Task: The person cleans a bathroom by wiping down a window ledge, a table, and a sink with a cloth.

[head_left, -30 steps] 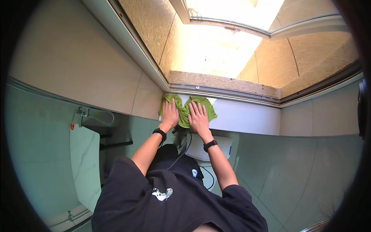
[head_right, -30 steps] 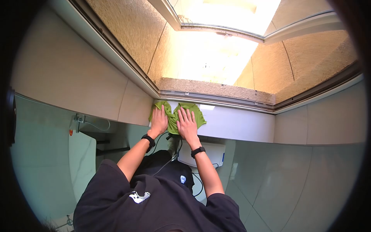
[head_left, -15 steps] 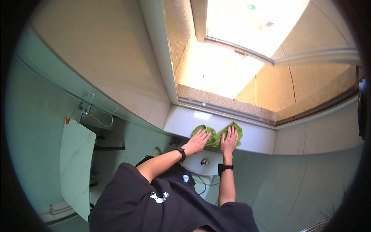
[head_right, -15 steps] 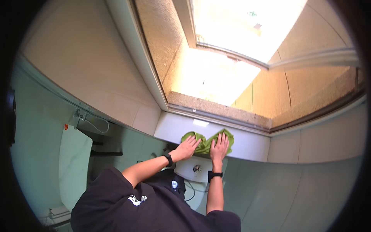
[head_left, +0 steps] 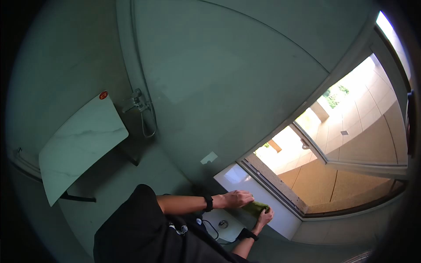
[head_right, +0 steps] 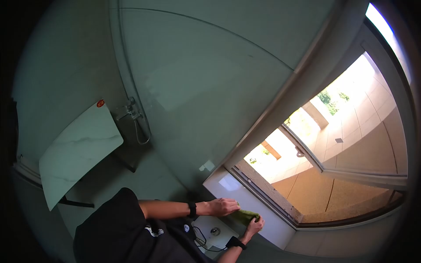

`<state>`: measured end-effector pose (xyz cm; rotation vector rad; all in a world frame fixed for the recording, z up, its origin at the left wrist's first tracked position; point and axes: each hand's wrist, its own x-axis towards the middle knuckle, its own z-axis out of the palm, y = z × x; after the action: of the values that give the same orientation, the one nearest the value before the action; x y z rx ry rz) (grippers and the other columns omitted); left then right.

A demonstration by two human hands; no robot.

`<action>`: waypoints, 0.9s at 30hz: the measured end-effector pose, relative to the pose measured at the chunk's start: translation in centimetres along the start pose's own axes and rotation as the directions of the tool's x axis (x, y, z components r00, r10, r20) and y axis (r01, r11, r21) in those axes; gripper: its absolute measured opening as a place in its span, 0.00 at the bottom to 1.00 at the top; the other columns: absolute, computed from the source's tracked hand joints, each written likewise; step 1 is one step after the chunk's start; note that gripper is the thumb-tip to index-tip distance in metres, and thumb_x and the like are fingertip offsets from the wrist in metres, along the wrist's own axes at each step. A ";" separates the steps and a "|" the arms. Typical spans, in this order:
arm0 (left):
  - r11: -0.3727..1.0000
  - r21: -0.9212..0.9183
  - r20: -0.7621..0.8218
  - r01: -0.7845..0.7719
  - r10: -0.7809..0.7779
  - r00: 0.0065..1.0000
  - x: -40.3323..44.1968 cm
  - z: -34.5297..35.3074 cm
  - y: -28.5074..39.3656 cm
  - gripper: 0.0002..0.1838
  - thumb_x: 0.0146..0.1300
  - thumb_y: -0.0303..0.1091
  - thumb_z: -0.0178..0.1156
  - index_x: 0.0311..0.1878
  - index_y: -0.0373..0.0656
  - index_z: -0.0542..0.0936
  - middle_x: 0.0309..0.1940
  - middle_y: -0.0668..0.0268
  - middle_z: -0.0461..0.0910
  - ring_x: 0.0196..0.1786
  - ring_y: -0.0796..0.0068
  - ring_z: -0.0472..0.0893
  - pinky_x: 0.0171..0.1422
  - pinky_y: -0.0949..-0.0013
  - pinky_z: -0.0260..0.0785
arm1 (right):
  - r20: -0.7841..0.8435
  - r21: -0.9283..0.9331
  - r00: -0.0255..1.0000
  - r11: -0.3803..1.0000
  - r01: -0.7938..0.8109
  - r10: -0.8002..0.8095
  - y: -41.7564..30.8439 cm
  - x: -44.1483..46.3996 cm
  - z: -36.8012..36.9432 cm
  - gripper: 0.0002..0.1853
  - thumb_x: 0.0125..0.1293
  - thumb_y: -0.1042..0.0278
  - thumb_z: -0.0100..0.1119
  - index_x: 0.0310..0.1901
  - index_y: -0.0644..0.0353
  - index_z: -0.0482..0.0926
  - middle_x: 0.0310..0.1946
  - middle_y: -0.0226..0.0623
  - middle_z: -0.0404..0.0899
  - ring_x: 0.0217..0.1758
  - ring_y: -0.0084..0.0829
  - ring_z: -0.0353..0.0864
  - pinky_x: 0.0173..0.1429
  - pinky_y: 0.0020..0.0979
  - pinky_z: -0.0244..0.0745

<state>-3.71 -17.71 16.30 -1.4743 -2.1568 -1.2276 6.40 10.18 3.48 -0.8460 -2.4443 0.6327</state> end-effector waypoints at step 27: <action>0.976 -0.014 -0.463 0.217 -0.199 0.864 -10.8 -37.1 13.0 0.11 0.72 0.28 0.55 0.54 0.37 0.73 0.34 0.52 0.84 0.38 0.50 0.86 0.43 0.58 0.79 | -0.176 0.851 0.958 0.454 0.264 -0.227 -39.4 -6.6 -15.2 0.11 0.79 0.66 0.52 0.48 0.68 0.77 0.24 0.38 0.81 0.24 0.26 0.80 0.29 0.27 0.76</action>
<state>3.53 -50.97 38.79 -0.8285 -2.0221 -1.4247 2.25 -17.87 35.51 -0.0501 -1.7259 1.5246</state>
